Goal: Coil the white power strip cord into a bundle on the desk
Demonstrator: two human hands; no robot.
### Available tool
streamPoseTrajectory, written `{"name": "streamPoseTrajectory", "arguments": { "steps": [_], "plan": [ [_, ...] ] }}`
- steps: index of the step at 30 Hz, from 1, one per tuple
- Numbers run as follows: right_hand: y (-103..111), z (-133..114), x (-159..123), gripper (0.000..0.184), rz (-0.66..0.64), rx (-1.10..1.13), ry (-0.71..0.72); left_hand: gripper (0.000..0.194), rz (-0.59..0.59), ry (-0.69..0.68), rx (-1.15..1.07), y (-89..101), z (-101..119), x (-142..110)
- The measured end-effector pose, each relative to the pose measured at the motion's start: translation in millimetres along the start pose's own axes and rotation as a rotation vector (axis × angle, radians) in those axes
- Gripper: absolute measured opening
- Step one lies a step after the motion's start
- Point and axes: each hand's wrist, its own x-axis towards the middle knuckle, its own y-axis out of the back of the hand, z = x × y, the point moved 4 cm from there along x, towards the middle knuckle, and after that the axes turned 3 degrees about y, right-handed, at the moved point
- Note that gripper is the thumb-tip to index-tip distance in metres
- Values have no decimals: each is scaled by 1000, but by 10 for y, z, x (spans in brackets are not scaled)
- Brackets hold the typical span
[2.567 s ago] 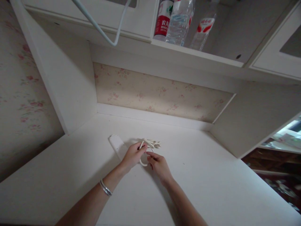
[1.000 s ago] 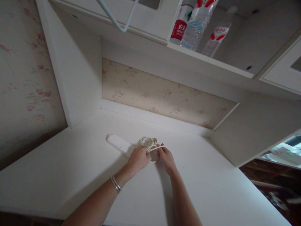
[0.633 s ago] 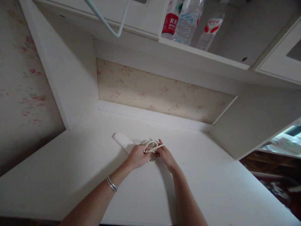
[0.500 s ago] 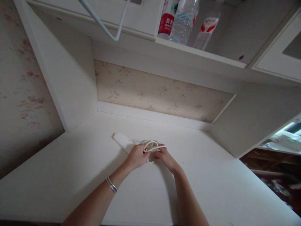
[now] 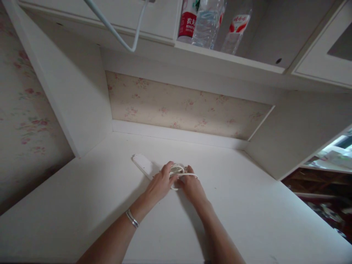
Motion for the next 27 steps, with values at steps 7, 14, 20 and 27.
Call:
{"name": "streamPoseTrajectory", "arguments": {
  "steps": [7, 14, 20, 27],
  "plan": [
    [42, -138, -189, 21, 53, -201, 25, 29, 118, -73, 256, 100, 74, 10],
    [138, -159, -214, 27, 278, 225, 1, 29, 182, -5, 297, 219, 101, 19],
    [98, -10, -105, 41, 391, 909, -309, 28, 123, -160, 237, 124, 131, -40],
    [58, 111, -83, 31, 326, 1341, -405, 52, 82, -263, 117, 103, 260, -63]
  ]
}}
